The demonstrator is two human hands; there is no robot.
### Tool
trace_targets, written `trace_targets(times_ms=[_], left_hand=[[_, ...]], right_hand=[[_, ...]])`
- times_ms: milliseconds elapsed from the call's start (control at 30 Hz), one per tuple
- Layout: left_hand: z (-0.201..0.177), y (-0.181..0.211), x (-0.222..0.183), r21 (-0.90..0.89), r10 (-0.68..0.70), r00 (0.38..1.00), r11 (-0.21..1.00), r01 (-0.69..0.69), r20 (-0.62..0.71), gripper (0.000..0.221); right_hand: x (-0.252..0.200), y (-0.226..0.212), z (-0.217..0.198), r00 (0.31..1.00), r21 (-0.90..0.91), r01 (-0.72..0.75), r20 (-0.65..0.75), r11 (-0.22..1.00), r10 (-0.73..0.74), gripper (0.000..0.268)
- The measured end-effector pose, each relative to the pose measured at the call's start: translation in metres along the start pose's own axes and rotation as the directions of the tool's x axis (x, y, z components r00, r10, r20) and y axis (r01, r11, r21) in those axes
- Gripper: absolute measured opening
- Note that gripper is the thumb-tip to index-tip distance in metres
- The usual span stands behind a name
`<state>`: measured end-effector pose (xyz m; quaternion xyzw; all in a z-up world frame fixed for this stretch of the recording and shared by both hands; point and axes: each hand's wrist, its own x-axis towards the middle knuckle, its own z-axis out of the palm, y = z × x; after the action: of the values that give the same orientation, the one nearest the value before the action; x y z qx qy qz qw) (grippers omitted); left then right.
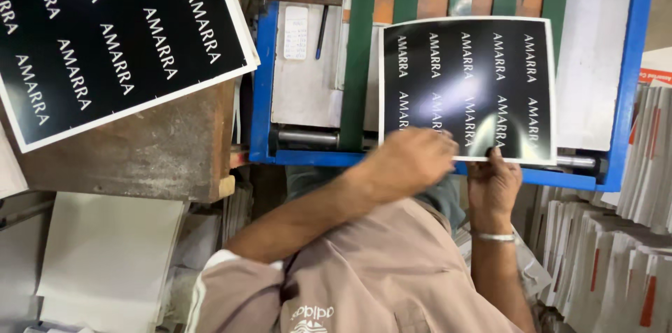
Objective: The person picks up printed black sheets from a stack and places them one by one onto the conveyor belts of a printing machine.
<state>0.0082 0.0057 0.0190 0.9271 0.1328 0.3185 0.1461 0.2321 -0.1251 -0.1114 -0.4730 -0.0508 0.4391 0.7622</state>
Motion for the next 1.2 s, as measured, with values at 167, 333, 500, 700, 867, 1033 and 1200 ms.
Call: trace_targets(times_ms=[167,333,500,700,867,1033,1200], left_hand=[[-0.111,-0.034,-0.054,0.210,-0.285,0.956,0.933,0.292,-0.065,0.020],[-0.184,-0.038,-0.099,0.426,-0.467,0.837,0.721,0.547,-0.284,0.034],[-0.204,-0.060,-0.116,0.550,-0.534,0.808,0.609,0.571,-0.248,0.055],[-0.204,-0.089,-0.123,0.669,-0.524,0.823,0.533,0.518,-0.219,0.038],[-0.201,-0.093,-0.125,0.672,-0.466,0.842,0.534,0.512,-0.271,0.035],[-0.201,-0.095,-0.125,0.693,-0.394,0.870,0.538,0.481,-0.298,0.024],[-0.197,-0.098,-0.119,0.747,-0.300,0.894,0.495,0.443,-0.332,0.015]], right_hand=[[0.017,0.011,-0.004,0.987,0.004,-0.131,-0.091,0.991,0.131,0.009],[0.010,0.009,-0.032,0.999,-0.154,-0.029,-0.049,0.988,0.021,0.013],[-0.006,0.012,-0.025,0.991,-0.106,-0.025,-0.134,0.994,0.010,0.007],[0.031,0.038,0.017,0.996,-0.111,-0.035,-0.085,0.993,0.025,0.004],[0.089,0.050,0.068,1.000,-0.197,-0.020,-0.024,0.980,0.016,0.006],[0.144,0.048,0.133,0.998,-0.147,-0.065,0.012,0.987,0.068,0.014],[0.194,0.056,0.174,0.997,-0.095,-0.066,0.036,0.993,0.069,0.017]])
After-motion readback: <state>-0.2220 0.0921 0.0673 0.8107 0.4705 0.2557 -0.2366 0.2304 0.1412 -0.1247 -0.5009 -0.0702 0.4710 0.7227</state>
